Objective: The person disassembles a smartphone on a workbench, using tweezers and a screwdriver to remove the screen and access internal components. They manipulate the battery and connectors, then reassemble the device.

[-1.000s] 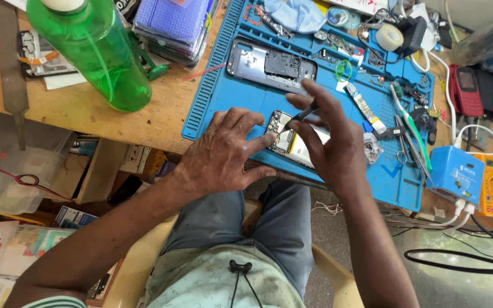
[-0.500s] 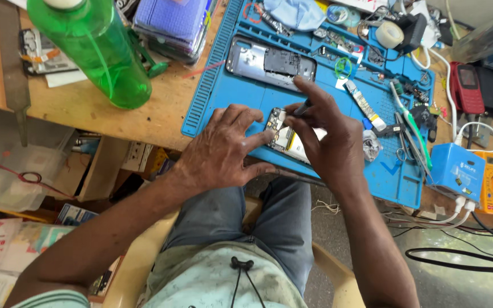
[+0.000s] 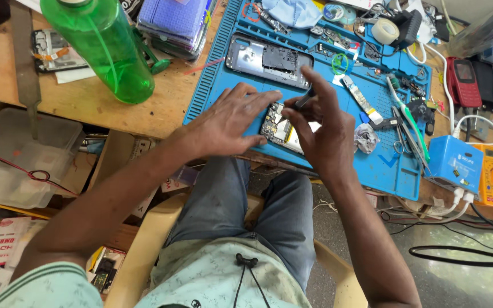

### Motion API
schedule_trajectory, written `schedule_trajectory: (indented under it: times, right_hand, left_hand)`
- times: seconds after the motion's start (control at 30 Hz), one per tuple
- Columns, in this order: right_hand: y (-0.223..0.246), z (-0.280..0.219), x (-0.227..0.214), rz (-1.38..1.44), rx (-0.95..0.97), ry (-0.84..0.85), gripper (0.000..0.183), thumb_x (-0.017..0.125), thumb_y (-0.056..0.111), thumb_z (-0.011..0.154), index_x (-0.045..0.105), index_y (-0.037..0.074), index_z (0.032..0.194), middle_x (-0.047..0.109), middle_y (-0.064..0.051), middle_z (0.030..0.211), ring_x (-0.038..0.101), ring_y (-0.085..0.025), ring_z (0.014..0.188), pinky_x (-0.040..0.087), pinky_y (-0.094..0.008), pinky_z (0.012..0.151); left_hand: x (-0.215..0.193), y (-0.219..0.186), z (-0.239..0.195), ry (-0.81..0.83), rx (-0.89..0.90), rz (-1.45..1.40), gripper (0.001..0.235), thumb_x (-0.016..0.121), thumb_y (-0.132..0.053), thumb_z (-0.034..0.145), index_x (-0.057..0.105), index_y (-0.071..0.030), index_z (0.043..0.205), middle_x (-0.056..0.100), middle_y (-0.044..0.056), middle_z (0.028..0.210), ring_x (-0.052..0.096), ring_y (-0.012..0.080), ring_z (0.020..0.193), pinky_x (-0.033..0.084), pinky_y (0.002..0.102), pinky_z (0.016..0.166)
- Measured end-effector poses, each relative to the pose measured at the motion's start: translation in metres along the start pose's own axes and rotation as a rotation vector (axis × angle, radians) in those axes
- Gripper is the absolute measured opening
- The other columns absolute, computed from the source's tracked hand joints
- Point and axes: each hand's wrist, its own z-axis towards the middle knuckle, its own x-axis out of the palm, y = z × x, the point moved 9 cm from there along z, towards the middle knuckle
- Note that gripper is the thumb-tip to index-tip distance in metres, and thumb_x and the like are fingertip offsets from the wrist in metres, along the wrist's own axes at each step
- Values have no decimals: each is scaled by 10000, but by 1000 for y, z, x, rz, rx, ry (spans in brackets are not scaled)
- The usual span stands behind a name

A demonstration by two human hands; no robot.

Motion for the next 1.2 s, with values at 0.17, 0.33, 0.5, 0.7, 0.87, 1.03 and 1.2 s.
schedule_trajectory:
  times: [0.17, 0.33, 0.5, 0.7, 0.87, 1.03, 1.2]
  right_hand:
    - [-16, -7, -69, 88, -15, -280, 806, 692, -11, 1117, 106, 180, 1637, 762, -133, 1131, 772, -156, 1006, 668, -311, 885]
    - [-61, -35, -128, -565, 214, -111, 738, 711, 30, 1046, 344, 142, 1677, 749, -180, 1099, 749, -274, 902, 597, -395, 779]
    - [-95, -64, -133, -786, 299, 96, 421, 698, 176, 1043, 647, 223, 1458, 745, -180, 1178, 723, -357, 1022, 561, -427, 871]
    - [-79, -34, -101, -32, 264, 14, 469, 583, 225, 1051, 515, 144, 1508, 666, -161, 1371, 665, -298, 1192, 527, -389, 982]
    - [-74, -14, -81, -308, 280, -22, 511, 713, 247, 977, 578, 176, 1465, 660, -144, 1354, 654, -315, 1193, 532, -439, 986]
    - [-32, -20, -36, -670, -85, 98, 484, 675, 401, 974, 616, 273, 1437, 455, -125, 1619, 404, -337, 1473, 286, -489, 1212]
    - [-21, -22, 11, -710, -134, 236, 626, 449, 639, 1023, 555, 295, 1535, 242, -119, 1718, 164, -352, 1581, 50, -541, 1273]
  left_hand:
    - [4, 4, 16, 114, 92, 59, 841, 826, -405, 787, 460, -77, 1470, 636, 149, 1253, 533, 322, 1190, 447, 468, 1026]
    - [1, -9, 15, 42, 404, 156, 608, 700, -460, 939, 584, -25, 1347, 658, 138, 1228, 593, 304, 1167, 514, 435, 1015]
    - [9, 23, 41, 69, 124, -103, 386, 507, -402, 1102, 690, -69, 1172, 716, 139, 1069, 651, 324, 1084, 517, 444, 957]
    - [12, 53, 75, -221, -28, -380, 419, 536, -374, 1062, 705, 2, 1135, 733, 195, 1003, 710, 378, 971, 547, 437, 821]
    - [28, 67, 77, -252, -73, -615, 465, 518, -379, 1097, 712, 43, 1126, 747, 159, 978, 732, 279, 867, 593, 395, 718]
    - [58, 70, 66, 9, -378, -984, 481, 471, -408, 1052, 706, 10, 1072, 727, 68, 837, 719, 137, 659, 630, 289, 511]
    - [52, 64, 63, 13, -358, -957, 481, 460, -411, 1061, 704, 3, 1086, 719, 59, 806, 686, 114, 635, 607, 283, 518]
